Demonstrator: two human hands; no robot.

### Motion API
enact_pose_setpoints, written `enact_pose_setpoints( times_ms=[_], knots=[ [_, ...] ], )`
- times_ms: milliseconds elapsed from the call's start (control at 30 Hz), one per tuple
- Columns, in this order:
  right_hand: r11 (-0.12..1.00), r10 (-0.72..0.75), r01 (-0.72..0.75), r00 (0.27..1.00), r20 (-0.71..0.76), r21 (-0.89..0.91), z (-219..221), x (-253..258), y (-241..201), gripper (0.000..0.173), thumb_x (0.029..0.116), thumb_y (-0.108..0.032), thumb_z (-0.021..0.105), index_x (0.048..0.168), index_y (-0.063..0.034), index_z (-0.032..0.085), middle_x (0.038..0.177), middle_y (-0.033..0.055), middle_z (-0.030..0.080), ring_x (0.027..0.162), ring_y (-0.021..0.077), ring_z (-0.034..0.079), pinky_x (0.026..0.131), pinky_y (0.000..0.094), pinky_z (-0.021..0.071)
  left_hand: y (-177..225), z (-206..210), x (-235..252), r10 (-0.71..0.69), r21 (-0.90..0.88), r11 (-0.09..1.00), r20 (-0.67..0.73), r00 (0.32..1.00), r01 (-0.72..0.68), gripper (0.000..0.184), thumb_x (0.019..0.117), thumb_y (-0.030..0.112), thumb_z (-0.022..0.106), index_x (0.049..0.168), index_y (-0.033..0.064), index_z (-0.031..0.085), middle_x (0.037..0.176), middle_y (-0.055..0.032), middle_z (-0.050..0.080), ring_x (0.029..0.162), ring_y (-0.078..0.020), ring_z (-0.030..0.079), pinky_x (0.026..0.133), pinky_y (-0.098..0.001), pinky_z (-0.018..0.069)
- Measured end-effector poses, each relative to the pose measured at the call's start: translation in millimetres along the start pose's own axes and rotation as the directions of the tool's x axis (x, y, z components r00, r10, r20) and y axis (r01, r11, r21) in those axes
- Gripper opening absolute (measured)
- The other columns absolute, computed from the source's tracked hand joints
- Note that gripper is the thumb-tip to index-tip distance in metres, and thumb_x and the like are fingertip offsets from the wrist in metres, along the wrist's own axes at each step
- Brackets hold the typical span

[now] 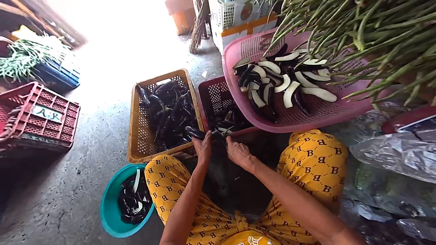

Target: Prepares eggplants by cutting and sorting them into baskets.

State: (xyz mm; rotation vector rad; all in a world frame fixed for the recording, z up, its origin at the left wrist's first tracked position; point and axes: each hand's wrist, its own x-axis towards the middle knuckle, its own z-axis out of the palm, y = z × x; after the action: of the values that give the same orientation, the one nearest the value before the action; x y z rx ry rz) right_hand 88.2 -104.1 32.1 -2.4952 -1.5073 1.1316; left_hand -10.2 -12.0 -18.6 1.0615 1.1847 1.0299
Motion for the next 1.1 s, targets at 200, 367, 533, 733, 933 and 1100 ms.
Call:
enact_pose_setpoints(
  times_ms=[200,367,533,733,933,1100],
  knots=[
    [0.981,-0.06,0.073,0.995,-0.077,0.18,-12.4,12.5,8.5,0.061,0.1098,-0.022,0.039,0.165,-0.0189,0.015,0.131,0.0275,0.063,0.12,0.0448,0.063,0.102,0.059,0.0468,45.1,-14.1,19.1,-0.203,-0.322,0.92,0.089,0.975,0.222,0.046,0.1036,0.003,0.045,0.147,0.0016,0.03,0.117,-0.0219,0.057,0.093,-0.029,0.066,0.075,-0.042,0.0597],
    [0.933,-0.043,0.159,0.94,-0.338,0.324,-18.3,7.0,-3.6,0.055,0.1106,-0.023,0.04,0.161,-0.0064,0.027,0.13,0.028,0.064,0.121,0.0419,0.064,0.106,0.0541,0.0454,70.9,-6.0,34.1,-0.197,-0.462,0.827,0.297,0.934,0.321,0.046,0.1096,0.051,0.03,0.117,0.0134,0.056,0.084,-0.0032,0.063,0.068,-0.0138,0.064,0.061,-0.0309,0.0571],
    [0.894,-0.188,0.397,0.752,-0.631,0.208,17.0,-15.8,-22.7,0.041,0.1077,-0.018,0.046,0.136,0.0115,0.053,0.107,0.0284,0.071,0.089,0.0439,0.073,0.08,0.0549,0.0581,57.8,9.3,52.9,-0.205,-0.51,0.8,0.263,0.943,0.317,0.068,0.1028,0.069,0.018,0.117,0.0162,0.057,0.067,0.0029,0.056,0.049,-0.0058,0.054,0.046,-0.0194,0.048],
    [0.877,-0.286,0.48,0.562,-0.776,0.024,48.1,-11.5,-29.1,0.034,0.1009,-0.009,0.055,0.124,0.0135,0.062,0.099,0.0249,0.073,0.068,0.0369,0.074,0.059,0.0472,0.0601,44.5,15.9,51.3,-0.263,-0.549,0.777,0.163,0.951,0.309,0.066,0.1029,0.069,0.021,0.114,0.0161,0.059,0.066,0.0029,0.054,0.048,-0.0064,0.052,0.045,-0.0209,0.0478],
    [0.896,-0.301,0.442,0.524,-0.797,-0.047,55.6,-2.0,-30.4,0.028,0.0985,-0.007,0.057,0.118,0.0117,0.065,0.092,0.0233,0.072,0.061,0.0344,0.072,0.053,0.0437,0.0587,45.4,20.3,48.0,-0.265,-0.545,0.781,0.155,0.952,0.307,0.062,0.1042,0.067,0.025,0.114,0.0167,0.06,0.066,0.0031,0.054,0.048,-0.0064,0.052,0.046,-0.021,0.048],
    [0.935,-0.273,0.348,0.57,-0.775,-0.074,57.5,0.4,-31.4,0.027,0.0974,-0.005,0.058,0.118,0.0108,0.066,0.087,0.0243,0.071,0.06,0.0358,0.071,0.053,0.0444,0.0581,43.9,25.1,43.3,-0.299,-0.536,0.802,0.022,0.954,0.264,0.057,0.1059,0.063,0.028,0.112,0.0152,0.058,0.067,0.0017,0.052,0.049,-0.0089,0.052,0.047,-0.0242,0.049]
  ],
)
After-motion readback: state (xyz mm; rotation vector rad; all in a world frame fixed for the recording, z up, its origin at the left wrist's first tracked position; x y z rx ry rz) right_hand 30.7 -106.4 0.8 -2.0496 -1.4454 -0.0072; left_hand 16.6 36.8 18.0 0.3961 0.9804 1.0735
